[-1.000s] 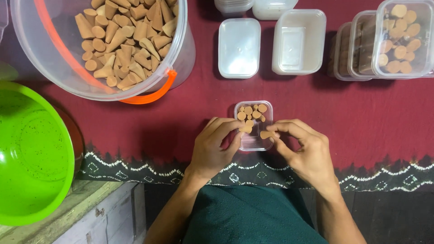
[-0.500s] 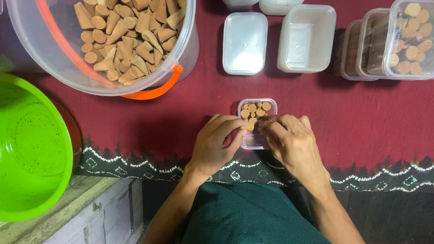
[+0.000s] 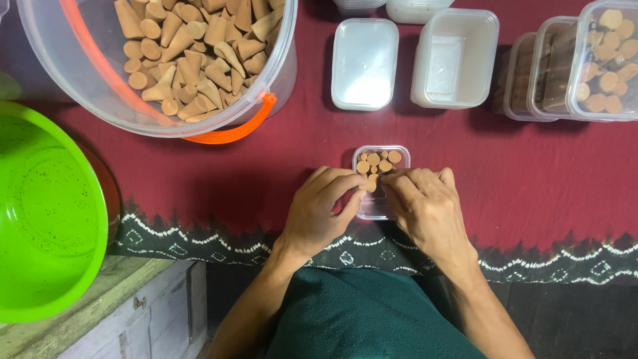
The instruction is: Packing cone-shaped snacks from a large plastic bucket into small clear plastic containers.
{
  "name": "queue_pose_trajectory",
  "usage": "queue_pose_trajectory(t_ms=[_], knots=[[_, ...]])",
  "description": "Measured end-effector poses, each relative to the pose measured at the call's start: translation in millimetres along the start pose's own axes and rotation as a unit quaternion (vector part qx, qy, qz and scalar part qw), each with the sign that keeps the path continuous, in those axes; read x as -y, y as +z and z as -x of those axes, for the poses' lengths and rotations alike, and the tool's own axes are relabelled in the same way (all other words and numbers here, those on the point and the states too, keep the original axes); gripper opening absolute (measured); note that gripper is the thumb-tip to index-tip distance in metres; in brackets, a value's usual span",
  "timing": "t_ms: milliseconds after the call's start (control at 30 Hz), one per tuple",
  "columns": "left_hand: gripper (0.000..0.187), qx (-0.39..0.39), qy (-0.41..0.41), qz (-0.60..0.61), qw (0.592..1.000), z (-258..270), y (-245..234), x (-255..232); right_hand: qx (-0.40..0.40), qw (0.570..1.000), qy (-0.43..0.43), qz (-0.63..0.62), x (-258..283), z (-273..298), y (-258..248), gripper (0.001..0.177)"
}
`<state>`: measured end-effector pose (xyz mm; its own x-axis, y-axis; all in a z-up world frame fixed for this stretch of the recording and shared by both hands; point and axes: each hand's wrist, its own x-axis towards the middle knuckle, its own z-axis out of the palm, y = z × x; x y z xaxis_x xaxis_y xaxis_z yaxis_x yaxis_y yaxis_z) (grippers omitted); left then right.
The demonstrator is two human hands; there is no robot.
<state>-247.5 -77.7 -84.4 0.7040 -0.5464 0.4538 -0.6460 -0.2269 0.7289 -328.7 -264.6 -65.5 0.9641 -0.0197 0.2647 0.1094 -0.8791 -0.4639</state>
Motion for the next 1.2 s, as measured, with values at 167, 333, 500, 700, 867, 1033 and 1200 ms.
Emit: queue_pose_trajectory(t_ms=[167,333,500,700,867,1033,1200], knots=[[0.014,0.005,0.001,0.003,1.0,0.7,-0.6,-0.7,-0.007,1.0,-0.003,-0.007,-6.3,3.4,5.7,0.009],[0.015,0.02,-0.002,0.003,1.0,0.9,-2.1,-1.8,-0.008,1.0,-0.006,-0.022,-2.6,0.4,3.2,0.011],[0.014,0.019,0.001,-0.006,1.0,1.8,-0.9,-1.3,-0.017,1.0,-0.006,-0.006,-1.5,-0.8,4.0,0.008],[0.014,0.021,0.002,-0.01,1.0,2.4,0.2,0.0,-0.013,1.0,-0.009,-0.002,-2.2,-0.7,2.1,0.008],[0.014,0.022,0.006,-0.008,1.0,3.0,-0.7,0.4,-0.015,1.0,-0.011,0.002,-1.8,-0.6,2.3,0.006],[0.015,0.018,0.006,-0.008,1.0,1.3,0.1,-0.1,-0.016,1.0,-0.012,0.003,-2.1,-1.0,1.6,0.006],[0.015,0.022,0.004,-0.006,1.0,-1.4,-3.0,-2.5,0.005,1.0,-0.002,-0.013,-1.2,-1.7,-2.0,0.008]])
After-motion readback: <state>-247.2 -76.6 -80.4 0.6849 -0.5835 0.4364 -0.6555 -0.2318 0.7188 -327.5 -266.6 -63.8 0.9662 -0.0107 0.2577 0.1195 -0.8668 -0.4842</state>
